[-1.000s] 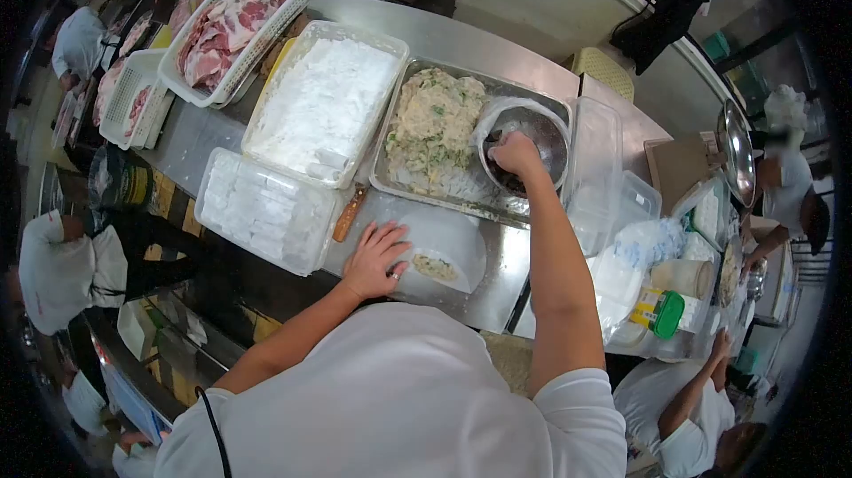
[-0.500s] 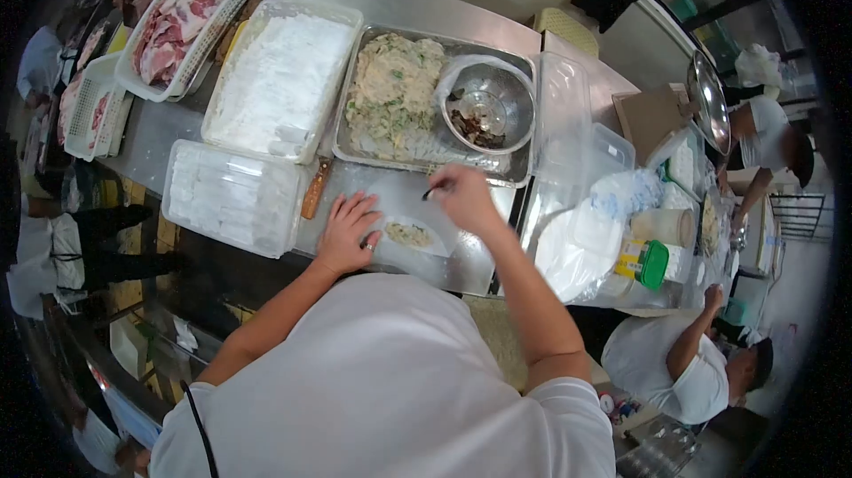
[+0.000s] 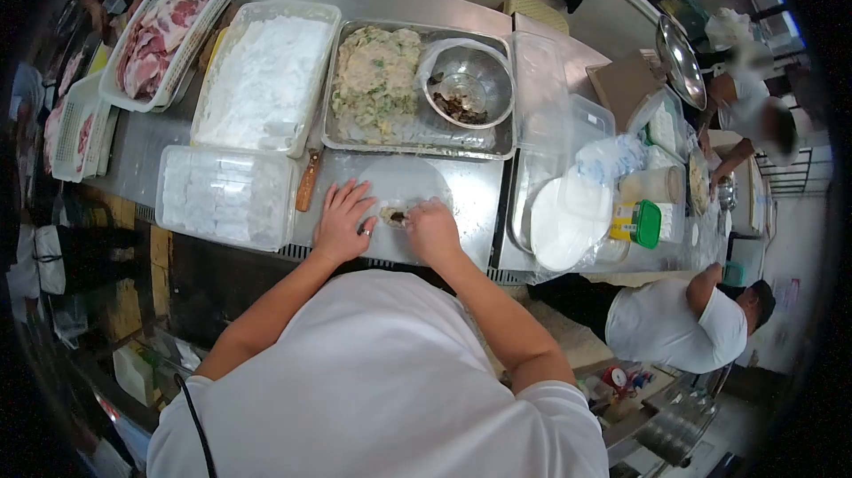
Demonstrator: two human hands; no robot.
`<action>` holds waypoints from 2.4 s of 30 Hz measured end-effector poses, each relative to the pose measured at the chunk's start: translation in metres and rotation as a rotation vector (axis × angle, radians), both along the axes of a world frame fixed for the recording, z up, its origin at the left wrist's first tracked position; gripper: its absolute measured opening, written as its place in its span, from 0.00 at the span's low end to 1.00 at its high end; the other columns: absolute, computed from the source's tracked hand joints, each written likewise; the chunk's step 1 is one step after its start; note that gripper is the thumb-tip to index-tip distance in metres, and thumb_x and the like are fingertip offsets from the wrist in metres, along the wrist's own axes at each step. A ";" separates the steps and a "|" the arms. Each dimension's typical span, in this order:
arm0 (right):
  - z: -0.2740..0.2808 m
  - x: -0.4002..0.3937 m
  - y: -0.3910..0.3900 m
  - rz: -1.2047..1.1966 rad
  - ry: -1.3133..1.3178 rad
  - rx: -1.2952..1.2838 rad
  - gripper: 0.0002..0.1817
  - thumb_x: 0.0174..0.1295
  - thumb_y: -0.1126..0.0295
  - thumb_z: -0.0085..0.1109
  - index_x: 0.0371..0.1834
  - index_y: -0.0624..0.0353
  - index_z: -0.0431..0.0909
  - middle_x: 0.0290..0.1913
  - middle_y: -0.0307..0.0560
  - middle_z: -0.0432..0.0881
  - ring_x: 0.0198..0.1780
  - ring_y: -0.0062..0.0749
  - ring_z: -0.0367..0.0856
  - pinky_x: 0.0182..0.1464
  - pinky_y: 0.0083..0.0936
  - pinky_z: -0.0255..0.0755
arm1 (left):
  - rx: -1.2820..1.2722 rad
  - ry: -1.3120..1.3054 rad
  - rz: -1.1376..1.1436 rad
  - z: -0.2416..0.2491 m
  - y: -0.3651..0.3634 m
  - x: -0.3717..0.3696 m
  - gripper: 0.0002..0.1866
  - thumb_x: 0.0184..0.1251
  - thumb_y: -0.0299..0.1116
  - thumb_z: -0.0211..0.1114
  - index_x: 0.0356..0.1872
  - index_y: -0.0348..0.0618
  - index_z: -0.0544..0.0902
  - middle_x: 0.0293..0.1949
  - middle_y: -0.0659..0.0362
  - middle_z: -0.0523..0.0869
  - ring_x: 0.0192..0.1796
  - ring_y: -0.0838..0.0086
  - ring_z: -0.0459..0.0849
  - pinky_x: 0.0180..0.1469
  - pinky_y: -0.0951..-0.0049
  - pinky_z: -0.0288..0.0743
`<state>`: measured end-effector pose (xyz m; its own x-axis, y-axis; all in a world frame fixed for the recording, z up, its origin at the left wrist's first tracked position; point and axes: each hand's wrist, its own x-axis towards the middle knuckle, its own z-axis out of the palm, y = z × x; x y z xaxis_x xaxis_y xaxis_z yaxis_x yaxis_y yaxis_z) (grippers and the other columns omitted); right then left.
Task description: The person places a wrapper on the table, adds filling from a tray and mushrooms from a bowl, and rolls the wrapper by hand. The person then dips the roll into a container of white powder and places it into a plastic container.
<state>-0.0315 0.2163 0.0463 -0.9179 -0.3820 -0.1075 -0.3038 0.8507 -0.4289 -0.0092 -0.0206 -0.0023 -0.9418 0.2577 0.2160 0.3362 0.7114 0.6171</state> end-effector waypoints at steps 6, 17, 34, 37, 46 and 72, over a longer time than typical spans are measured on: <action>0.016 -0.003 0.028 -0.450 0.016 -0.084 0.16 0.64 0.65 0.72 0.49 0.65 0.92 0.47 0.59 0.93 0.52 0.60 0.91 0.59 0.49 0.84 | 0.128 0.009 0.115 -0.008 -0.001 -0.003 0.26 0.72 0.33 0.72 0.69 0.39 0.82 0.72 0.44 0.81 0.78 0.43 0.74 0.82 0.42 0.63; -0.016 -0.001 0.041 -0.784 -0.360 -0.421 0.16 0.63 0.64 0.78 0.42 0.68 0.89 0.34 0.54 0.92 0.36 0.44 0.90 0.41 0.39 0.82 | 0.008 -0.253 0.209 0.015 0.000 -0.030 0.09 0.70 0.33 0.75 0.43 0.39 0.87 0.45 0.50 0.89 0.56 0.47 0.85 0.63 0.47 0.76; -0.015 0.045 0.013 -0.810 -0.262 -0.461 0.11 0.63 0.68 0.71 0.39 0.68 0.88 0.31 0.53 0.91 0.33 0.40 0.89 0.43 0.37 0.83 | 0.469 -0.711 0.248 0.002 -0.002 0.012 0.09 0.70 0.33 0.79 0.39 0.37 0.91 0.34 0.52 0.95 0.37 0.63 0.94 0.43 0.61 0.86; -0.011 0.050 0.003 -0.791 -0.210 -0.501 0.08 0.65 0.72 0.71 0.40 0.68 0.87 0.30 0.46 0.89 0.32 0.29 0.84 0.40 0.31 0.80 | 0.536 -0.622 0.228 0.020 0.014 0.015 0.06 0.70 0.30 0.78 0.38 0.38 0.90 0.35 0.54 0.93 0.38 0.63 0.92 0.44 0.61 0.85; -0.003 0.052 -0.009 -0.545 -0.029 -0.434 0.07 0.63 0.78 0.71 0.43 0.66 0.84 0.43 0.53 0.88 0.43 0.38 0.89 0.47 0.35 0.84 | 0.205 -0.003 -0.182 0.029 0.049 -0.007 0.09 0.58 0.25 0.74 0.40 0.41 0.85 0.55 0.52 0.87 0.61 0.50 0.83 0.65 0.50 0.76; 0.020 0.040 0.003 -0.026 0.131 -0.270 0.25 0.58 0.76 0.70 0.62 0.65 0.83 0.58 0.62 0.86 0.64 0.63 0.82 0.71 0.52 0.76 | -0.069 -0.138 -0.443 0.029 0.008 -0.005 0.44 0.59 0.39 0.82 0.78 0.42 0.74 0.67 0.51 0.84 0.73 0.53 0.79 0.77 0.52 0.68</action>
